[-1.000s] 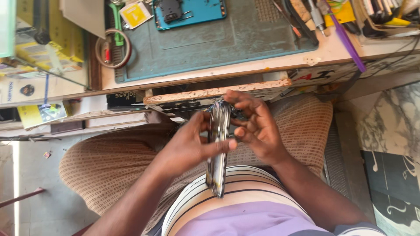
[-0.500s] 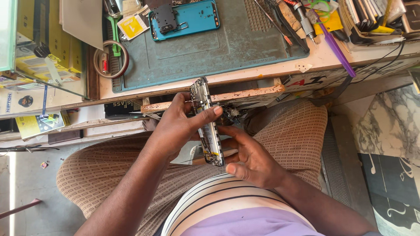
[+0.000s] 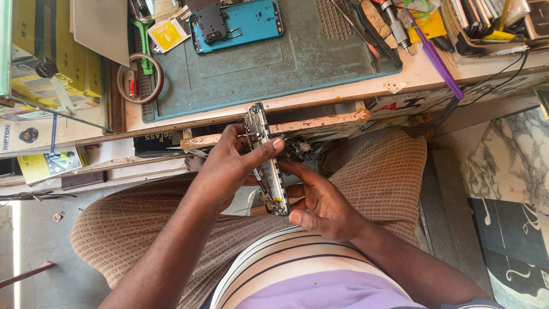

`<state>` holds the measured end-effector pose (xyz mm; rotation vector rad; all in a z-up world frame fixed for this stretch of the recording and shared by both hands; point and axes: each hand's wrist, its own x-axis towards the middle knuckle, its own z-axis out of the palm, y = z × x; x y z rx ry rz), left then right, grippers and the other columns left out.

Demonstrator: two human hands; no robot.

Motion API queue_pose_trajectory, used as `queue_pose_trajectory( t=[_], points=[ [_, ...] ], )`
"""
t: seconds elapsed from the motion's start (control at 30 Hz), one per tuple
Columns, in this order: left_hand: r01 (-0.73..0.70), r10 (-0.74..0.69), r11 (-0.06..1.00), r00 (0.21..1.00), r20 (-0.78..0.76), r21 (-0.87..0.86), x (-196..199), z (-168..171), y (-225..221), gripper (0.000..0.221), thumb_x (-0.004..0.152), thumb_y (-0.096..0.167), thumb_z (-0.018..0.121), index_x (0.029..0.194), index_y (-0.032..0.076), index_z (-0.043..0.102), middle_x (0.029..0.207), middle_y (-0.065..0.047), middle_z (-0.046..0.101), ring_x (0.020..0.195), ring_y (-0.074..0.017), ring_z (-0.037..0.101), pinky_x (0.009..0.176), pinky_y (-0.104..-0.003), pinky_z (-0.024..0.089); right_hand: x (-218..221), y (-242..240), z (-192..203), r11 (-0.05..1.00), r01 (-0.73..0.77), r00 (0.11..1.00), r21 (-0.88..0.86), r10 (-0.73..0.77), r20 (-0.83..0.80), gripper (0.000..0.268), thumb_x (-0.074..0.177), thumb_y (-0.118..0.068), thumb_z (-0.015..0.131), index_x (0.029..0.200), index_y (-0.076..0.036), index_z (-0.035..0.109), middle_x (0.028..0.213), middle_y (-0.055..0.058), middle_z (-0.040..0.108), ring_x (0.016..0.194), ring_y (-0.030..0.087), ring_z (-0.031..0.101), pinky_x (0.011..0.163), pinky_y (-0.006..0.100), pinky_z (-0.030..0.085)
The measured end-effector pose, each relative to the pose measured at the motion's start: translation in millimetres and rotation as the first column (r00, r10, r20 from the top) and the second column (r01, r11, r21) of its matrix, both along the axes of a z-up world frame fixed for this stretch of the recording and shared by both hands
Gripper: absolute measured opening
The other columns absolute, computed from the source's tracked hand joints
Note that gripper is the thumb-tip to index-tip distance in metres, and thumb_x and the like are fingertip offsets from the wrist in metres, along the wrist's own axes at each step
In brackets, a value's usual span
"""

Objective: The person disassembles a smartphone, removes the screen assembly, and then reattaches the screen using a screwdriver and adhesive tape. The person handles the phone body, screen, and internal components throughout the process.

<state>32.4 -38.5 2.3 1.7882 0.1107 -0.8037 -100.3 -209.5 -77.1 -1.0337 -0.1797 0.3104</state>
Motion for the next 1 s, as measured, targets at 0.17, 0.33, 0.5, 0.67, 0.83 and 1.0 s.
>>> queue_pose_trajectory(
  t=[0.17, 0.33, 0.5, 0.67, 0.83, 1.0],
  points=[
    [-0.006, 0.006, 1.000, 1.000, -0.004, -0.027, -1.2, 1.3, 2.4, 0.101, 0.069, 0.048, 0.081, 0.146, 0.000, 0.037, 0.120, -0.027, 0.066, 0.113, -0.0344, 0.071, 0.086, -0.059, 0.062, 1.6, 1.1, -1.2, 1.000, -0.011, 1.000, 0.001, 0.011, 0.025, 0.094, 0.093, -0.027, 0.074, 0.163, 0.000, 0.018, 0.147, 0.020, 0.047, 0.130, 0.028, 0.061, 0.106, 0.043, 0.057],
    [0.023, -0.025, 0.997, 0.999, -0.028, -0.078, -2.3, 3.2, 4.1, 0.099, 0.070, 0.046, 0.081, 0.149, 0.003, 0.039, 0.126, -0.025, 0.069, 0.116, -0.0309, 0.070, 0.088, -0.054, 0.060, 3.6, 2.7, 4.5, 0.999, -0.015, 0.999, 0.031, 0.014, 0.033, 0.098, 0.095, -0.033, 0.078, 0.166, 0.000, 0.018, 0.144, 0.022, 0.050, 0.128, 0.028, 0.060, 0.108, 0.044, 0.057],
    [0.151, -0.148, 0.973, 0.989, 0.029, -0.173, -4.9, 11.0, 15.0, 0.102, 0.069, 0.046, 0.082, 0.152, 0.008, 0.037, 0.134, -0.018, 0.068, 0.117, -0.0312, 0.068, 0.093, -0.049, 0.056, 7.7, 5.4, 19.0, 0.998, -0.040, 0.999, -0.054, 0.041, 0.016, 0.097, 0.091, -0.040, 0.080, 0.160, -0.004, 0.022, 0.140, 0.017, 0.055, 0.123, 0.028, 0.068, 0.102, 0.046, 0.062],
    [0.284, -0.285, 0.934, 0.958, 0.029, -0.217, -14.3, 16.8, 34.6, 0.103, 0.072, 0.046, 0.081, 0.153, 0.004, 0.034, 0.134, -0.020, 0.065, 0.118, -0.0298, 0.071, 0.097, -0.047, 0.061, 11.1, -0.7, 27.8, 0.944, 0.035, 0.990, -0.328, 0.013, 0.143, 0.066, 0.094, -0.032, 0.076, 0.146, -0.004, 0.048, 0.133, 0.013, 0.059, 0.113, 0.024, 0.074, 0.098, 0.041, 0.064],
    [0.354, -0.373, 0.889, 0.928, -0.012, -0.292, -26.3, 17.8, 54.9, 0.104, 0.071, 0.044, 0.084, 0.153, 0.000, 0.035, 0.131, -0.023, 0.067, 0.114, -0.0324, 0.073, 0.098, -0.046, 0.060, 22.5, -4.7, 26.3, 0.863, 0.283, 0.935, -0.419, -0.151, 0.319, 0.038, 0.094, -0.024, 0.079, 0.125, -0.007, 0.067, 0.124, 0.011, 0.062, 0.112, 0.019, 0.070, 0.094, 0.030, 0.070],
    [0.316, -0.381, 0.889, 0.911, -0.155, -0.330, -40.5, 17.7, 60.2, 0.108, 0.069, 0.045, 0.087, 0.152, -0.001, 0.035, 0.126, -0.028, 0.065, 0.107, -0.0343, 0.075, 0.094, -0.047, 0.062, 33.9, 0.1, 26.5, 0.871, 0.335, 0.904, -0.360, -0.189, 0.383, 0.037, 0.094, -0.016, 0.079, 0.128, -0.010, 0.065, 0.137, 0.009, 0.059, 0.129, 0.020, 0.064, 0.100, 0.032, 0.064]
  ],
)
